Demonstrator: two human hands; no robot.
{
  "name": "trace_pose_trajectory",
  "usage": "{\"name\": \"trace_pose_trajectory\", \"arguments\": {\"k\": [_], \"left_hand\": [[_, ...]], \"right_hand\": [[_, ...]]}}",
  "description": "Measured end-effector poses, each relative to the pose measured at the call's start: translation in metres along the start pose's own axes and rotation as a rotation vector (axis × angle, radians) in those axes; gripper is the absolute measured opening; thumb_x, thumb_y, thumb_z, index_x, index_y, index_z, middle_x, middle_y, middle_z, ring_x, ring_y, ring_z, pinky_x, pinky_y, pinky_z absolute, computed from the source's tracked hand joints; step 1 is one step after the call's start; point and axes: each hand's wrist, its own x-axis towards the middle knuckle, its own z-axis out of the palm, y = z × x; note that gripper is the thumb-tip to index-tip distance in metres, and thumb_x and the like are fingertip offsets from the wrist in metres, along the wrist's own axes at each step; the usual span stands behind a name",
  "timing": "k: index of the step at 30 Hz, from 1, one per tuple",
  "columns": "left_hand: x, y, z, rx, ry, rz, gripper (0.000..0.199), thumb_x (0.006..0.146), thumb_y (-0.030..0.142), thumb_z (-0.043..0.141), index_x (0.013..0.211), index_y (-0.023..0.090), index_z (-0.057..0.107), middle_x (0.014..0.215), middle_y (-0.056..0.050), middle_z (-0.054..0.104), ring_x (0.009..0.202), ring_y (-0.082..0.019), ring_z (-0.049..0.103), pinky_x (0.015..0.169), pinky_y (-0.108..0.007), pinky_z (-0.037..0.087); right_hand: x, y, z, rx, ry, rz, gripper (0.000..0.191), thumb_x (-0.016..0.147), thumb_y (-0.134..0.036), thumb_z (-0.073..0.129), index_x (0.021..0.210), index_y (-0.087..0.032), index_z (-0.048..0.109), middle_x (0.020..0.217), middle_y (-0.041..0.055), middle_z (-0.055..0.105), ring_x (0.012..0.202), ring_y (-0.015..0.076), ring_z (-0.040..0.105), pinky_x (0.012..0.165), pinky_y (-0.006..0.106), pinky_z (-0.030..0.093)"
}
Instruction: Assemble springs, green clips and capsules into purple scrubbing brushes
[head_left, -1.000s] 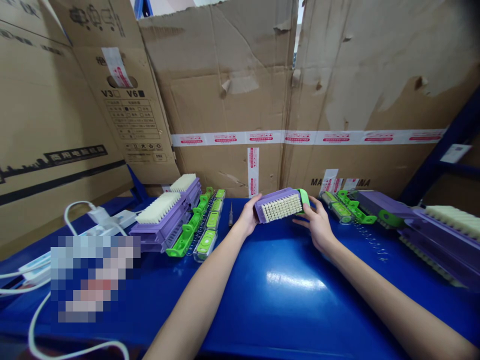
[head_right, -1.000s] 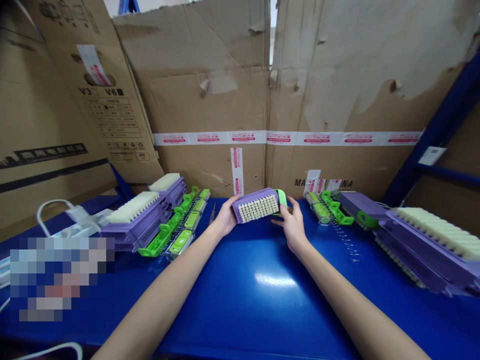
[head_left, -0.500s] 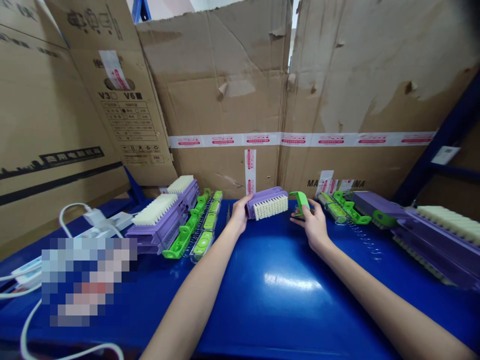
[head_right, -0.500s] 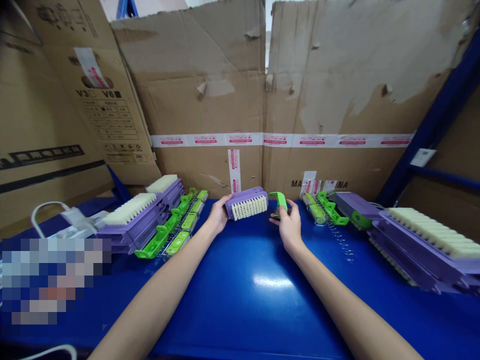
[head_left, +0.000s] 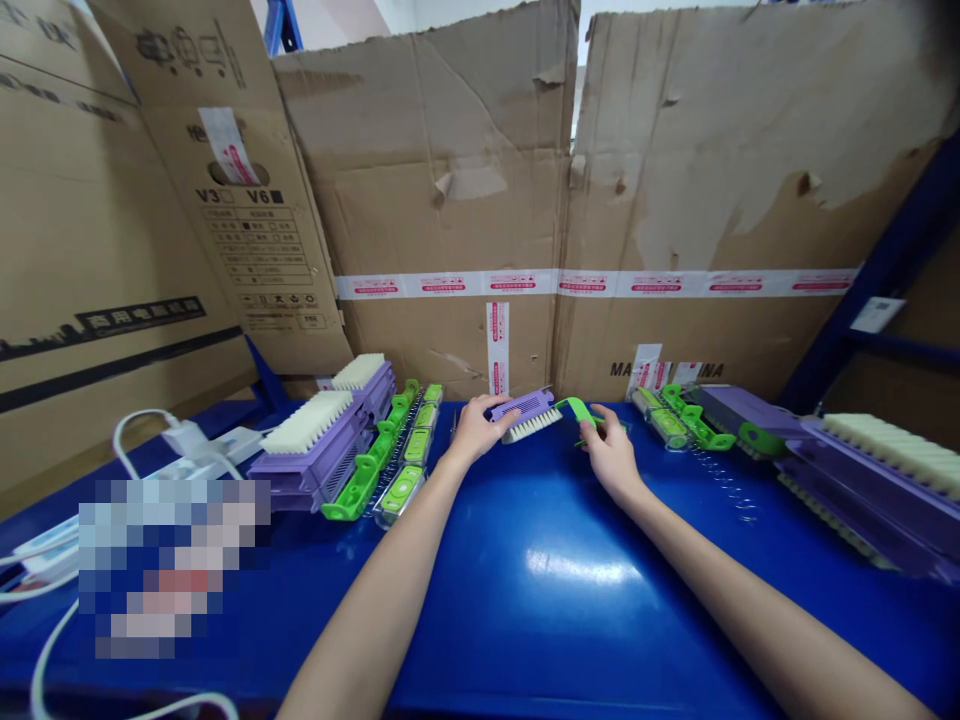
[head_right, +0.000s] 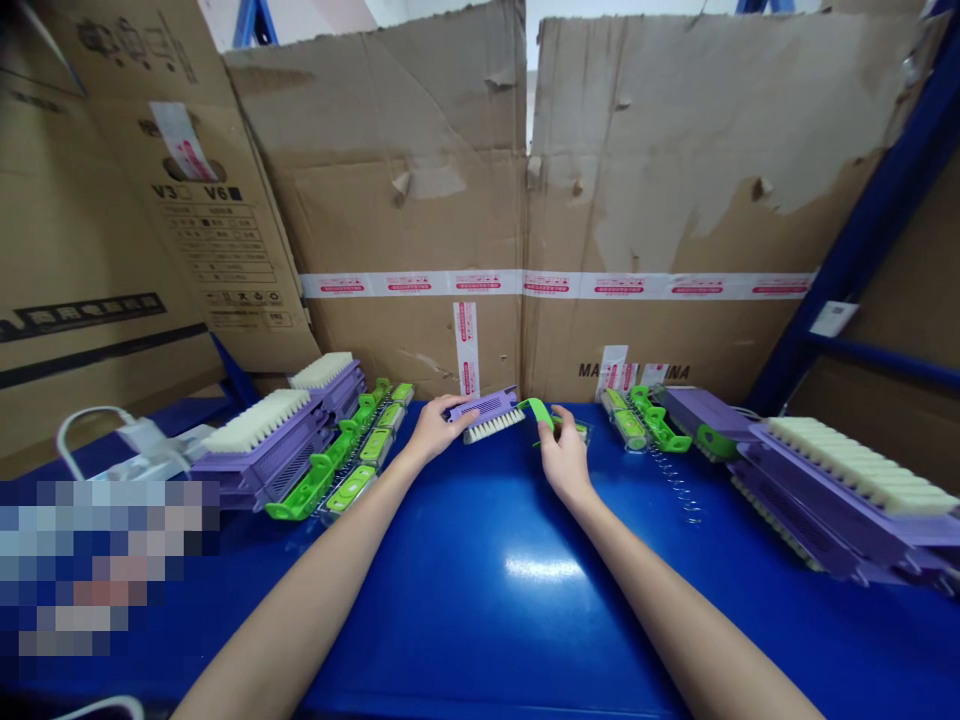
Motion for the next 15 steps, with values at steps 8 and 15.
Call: {"name": "trace_pose_trajectory", "arguments": {"k": [8,15], "left_hand": [[0.0003,0.0077,-0.0014,0.205,-0.035,0.109,0.031,0.074,0.033,0.066,0.103,0.022,0.066,0.101,-0.004,0.065,0.095,-0.021,0.056,0.088,-0.035,0.044],[0.0045,0.0088,-0.0067,0.188,-0.098,0.117,0.029,0.069,0.024,0.069,0.098,0.022,0.067,0.102,-0.004,0.065,0.097,-0.020,0.057,0.090,-0.036,0.043]], "right_hand": [[0.0050,0.0042,0.0042,-0.091,0.058,-0.109,0.045,0.081,-0.035,0.046,0.123,-0.018,0.051,0.089,0.0083,0.066,0.077,0.0225,0.062,0.080,0.039,0.047],[0.0102,0.0070,0.0010,-0.073,0.122,-0.095,0.047,0.084,-0.038,0.038,0.124,-0.016,0.050,0.090,0.0089,0.066,0.049,0.0160,0.059,0.058,0.032,0.049]]}}
